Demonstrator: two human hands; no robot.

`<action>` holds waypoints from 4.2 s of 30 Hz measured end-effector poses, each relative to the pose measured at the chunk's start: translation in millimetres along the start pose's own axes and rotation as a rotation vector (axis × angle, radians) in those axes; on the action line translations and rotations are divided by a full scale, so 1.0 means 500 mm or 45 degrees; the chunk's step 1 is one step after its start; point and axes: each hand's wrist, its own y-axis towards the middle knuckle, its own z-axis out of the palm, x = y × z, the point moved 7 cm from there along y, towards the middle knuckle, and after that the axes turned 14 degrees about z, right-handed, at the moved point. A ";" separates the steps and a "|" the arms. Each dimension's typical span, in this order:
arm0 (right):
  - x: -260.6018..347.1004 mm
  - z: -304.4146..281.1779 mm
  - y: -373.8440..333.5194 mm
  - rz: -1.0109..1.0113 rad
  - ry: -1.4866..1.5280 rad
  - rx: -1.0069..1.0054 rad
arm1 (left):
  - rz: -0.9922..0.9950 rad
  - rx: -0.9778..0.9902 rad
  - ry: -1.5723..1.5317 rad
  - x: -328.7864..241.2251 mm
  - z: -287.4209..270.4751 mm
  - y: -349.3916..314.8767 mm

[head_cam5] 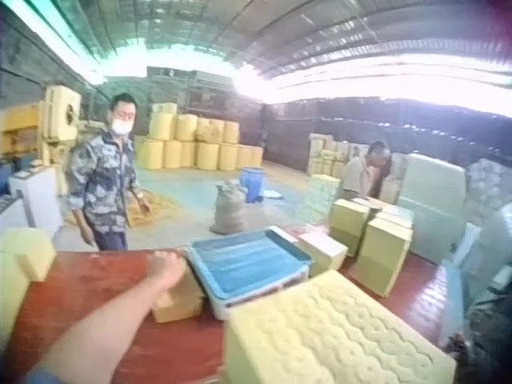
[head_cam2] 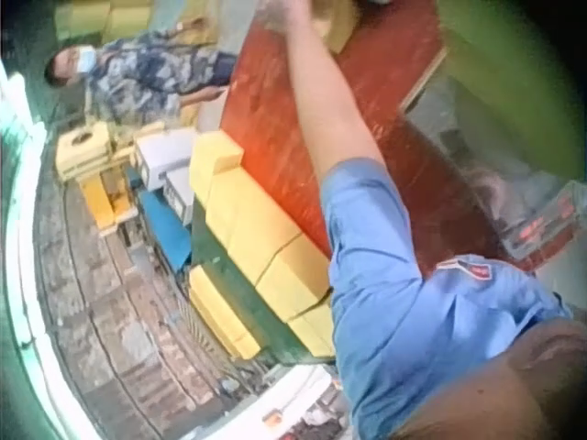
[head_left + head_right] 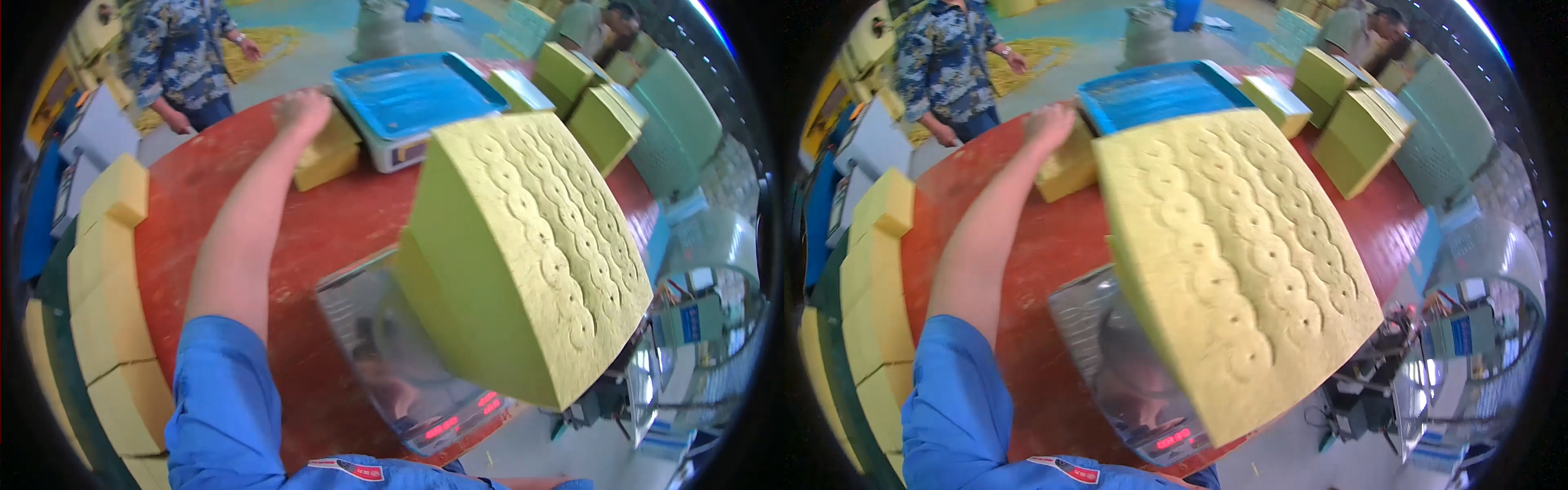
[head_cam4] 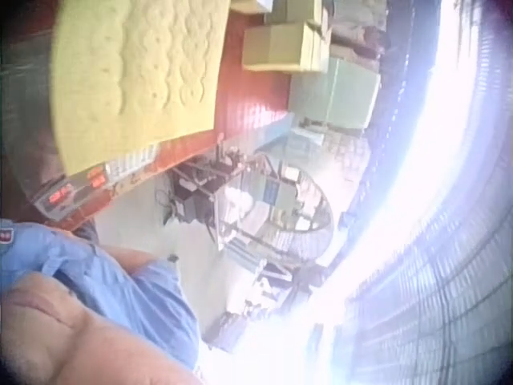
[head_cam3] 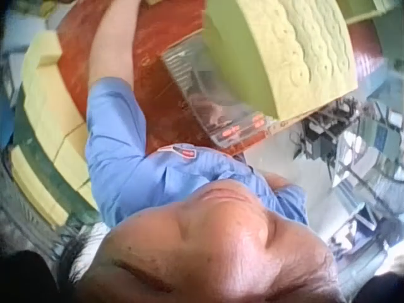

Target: Weigh yellow paper pulp blocks on a digital scale and organize them on a workbench.

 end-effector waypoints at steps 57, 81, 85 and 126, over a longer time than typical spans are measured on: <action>0.144 0.017 -0.103 -0.265 -0.146 -1.064 | 0.739 0.268 -0.001 -0.326 -0.282 -1.182; 0.185 0.121 -0.086 0.028 -0.045 -0.916 | -0.548 -0.247 -1.596 -0.208 -0.232 -1.272; 0.181 0.100 -0.112 0.037 0.074 -0.840 | -0.585 -0.211 -1.137 -0.186 -0.266 -1.282; 0.213 0.115 -0.175 0.384 1.272 -0.301 | 0.731 -0.234 -0.151 -0.435 -0.487 -1.349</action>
